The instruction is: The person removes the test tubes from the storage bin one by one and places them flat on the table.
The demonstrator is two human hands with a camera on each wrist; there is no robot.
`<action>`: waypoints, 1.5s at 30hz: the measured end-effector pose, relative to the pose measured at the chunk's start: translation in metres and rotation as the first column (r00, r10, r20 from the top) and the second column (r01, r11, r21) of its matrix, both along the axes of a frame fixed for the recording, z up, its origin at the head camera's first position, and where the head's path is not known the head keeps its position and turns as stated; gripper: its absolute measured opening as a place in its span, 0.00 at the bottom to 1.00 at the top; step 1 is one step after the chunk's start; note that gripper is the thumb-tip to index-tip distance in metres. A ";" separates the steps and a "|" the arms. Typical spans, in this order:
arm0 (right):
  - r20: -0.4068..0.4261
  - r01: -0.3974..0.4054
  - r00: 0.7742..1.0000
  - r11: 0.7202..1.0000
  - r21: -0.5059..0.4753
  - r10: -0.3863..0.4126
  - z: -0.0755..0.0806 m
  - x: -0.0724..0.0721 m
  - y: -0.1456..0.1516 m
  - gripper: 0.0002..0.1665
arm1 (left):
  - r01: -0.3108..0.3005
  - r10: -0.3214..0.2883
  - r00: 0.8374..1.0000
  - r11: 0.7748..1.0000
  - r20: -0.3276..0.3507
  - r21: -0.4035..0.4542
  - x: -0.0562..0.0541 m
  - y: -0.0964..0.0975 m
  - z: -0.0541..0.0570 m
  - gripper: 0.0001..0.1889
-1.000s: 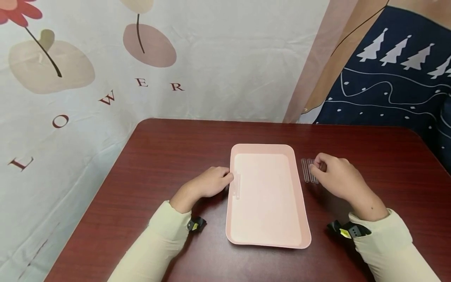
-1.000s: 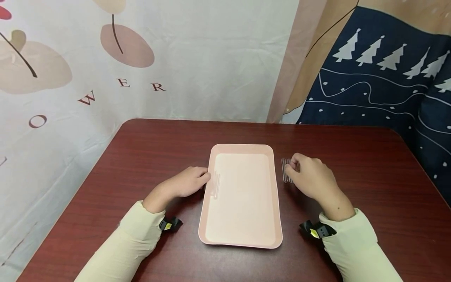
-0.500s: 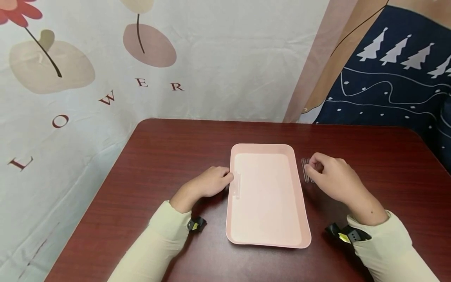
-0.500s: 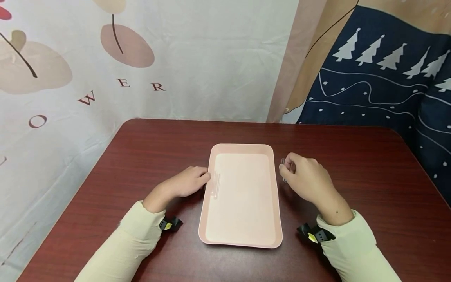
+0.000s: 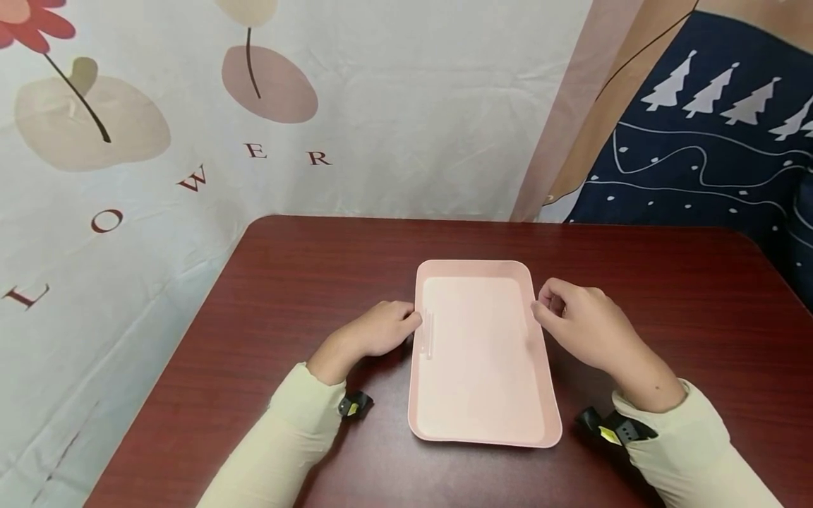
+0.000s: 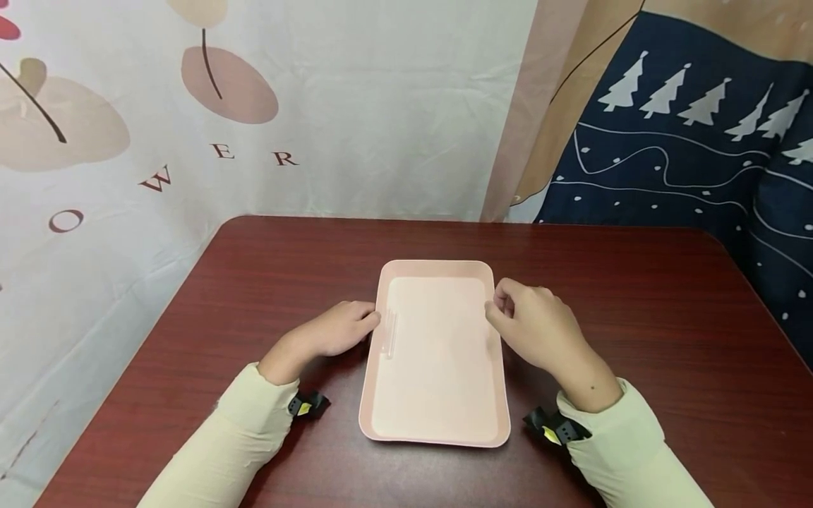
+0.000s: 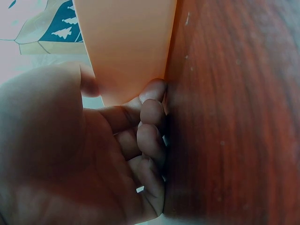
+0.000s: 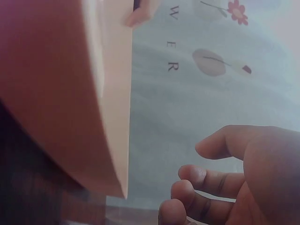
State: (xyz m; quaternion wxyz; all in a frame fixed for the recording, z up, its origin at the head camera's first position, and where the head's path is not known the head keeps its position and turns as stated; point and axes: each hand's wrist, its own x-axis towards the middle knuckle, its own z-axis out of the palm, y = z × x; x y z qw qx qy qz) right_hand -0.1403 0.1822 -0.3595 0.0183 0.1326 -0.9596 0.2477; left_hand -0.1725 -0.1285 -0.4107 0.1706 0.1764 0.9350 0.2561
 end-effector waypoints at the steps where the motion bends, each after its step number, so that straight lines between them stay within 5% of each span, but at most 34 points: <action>1: 0.001 -0.006 1.000 1.000 0.000 0.006 0.001 0.000 -0.002 0.07 | 0.000 0.000 1.000 1.000 -0.001 0.001 0.000 0.000 0.000 0.16; 21: 0.011 -0.072 0.997 0.997 0.009 0.072 0.013 -0.004 -0.038 0.07 | 0.007 -0.006 1.000 1.000 -0.009 0.012 0.001 -0.001 -0.001 0.17; 45: 0.079 -0.179 0.982 0.981 0.069 0.174 -0.009 -0.009 -0.098 0.06 | -0.011 0.011 1.000 1.000 -0.008 0.017 0.002 -0.002 0.001 0.19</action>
